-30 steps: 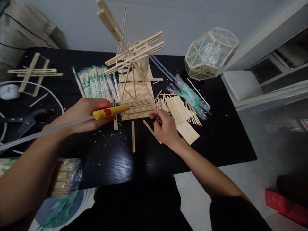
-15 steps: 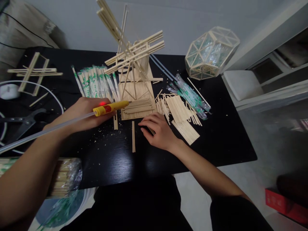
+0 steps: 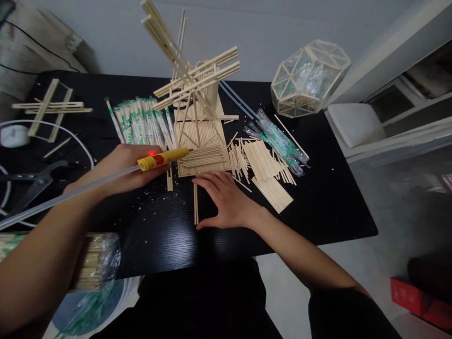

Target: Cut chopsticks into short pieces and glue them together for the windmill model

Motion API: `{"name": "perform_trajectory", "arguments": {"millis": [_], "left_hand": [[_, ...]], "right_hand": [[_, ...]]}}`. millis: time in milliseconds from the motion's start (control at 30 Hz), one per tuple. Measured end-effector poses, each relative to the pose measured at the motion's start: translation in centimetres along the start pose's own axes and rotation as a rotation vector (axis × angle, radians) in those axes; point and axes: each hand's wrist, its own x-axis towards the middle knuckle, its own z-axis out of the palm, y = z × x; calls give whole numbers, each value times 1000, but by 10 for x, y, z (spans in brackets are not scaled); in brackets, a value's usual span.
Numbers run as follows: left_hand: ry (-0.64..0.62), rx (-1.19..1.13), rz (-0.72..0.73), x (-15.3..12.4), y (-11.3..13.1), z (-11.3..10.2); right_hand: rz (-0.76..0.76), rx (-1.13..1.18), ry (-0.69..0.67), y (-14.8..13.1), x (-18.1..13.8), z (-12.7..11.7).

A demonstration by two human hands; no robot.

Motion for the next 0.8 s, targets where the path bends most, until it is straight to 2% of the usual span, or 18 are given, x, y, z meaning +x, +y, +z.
{"name": "perform_trajectory", "arguments": {"millis": [400, 800], "left_hand": [[-28, -7, -47, 2, 3, -2], [1, -7, 31, 1, -5, 2]], "right_hand": [[10, 8, -23, -5, 1, 2], [-16, 4, -25, -5, 0, -1]]}}
